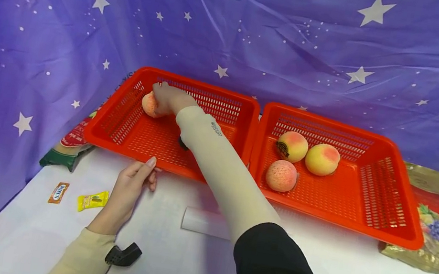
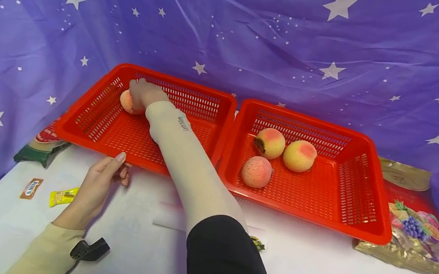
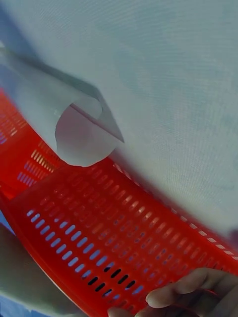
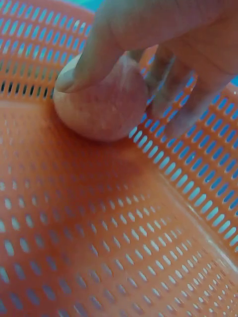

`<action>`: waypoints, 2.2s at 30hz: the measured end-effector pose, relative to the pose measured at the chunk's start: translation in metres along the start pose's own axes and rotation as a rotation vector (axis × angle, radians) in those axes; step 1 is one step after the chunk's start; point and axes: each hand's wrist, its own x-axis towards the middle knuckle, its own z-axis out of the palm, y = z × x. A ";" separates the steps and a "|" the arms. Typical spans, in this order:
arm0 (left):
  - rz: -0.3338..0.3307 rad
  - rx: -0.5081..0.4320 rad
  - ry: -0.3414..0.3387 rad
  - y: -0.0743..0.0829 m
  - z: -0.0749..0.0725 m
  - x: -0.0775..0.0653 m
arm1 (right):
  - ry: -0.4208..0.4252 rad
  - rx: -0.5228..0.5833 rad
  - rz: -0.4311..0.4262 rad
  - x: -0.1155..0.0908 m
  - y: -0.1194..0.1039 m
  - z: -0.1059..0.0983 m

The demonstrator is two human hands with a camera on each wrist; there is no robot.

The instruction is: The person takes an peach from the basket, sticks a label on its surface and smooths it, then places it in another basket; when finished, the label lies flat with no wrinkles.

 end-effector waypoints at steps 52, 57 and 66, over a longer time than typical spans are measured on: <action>0.016 0.031 0.138 0.054 -0.008 -0.010 | 0.183 1.760 -0.184 -0.381 0.043 0.180; -0.006 -0.006 0.140 0.054 -0.006 -0.011 | 0.318 1.383 0.155 -0.381 0.029 0.208; 0.068 0.115 0.061 0.037 0.000 -0.010 | 0.479 0.872 0.173 -0.377 0.018 0.227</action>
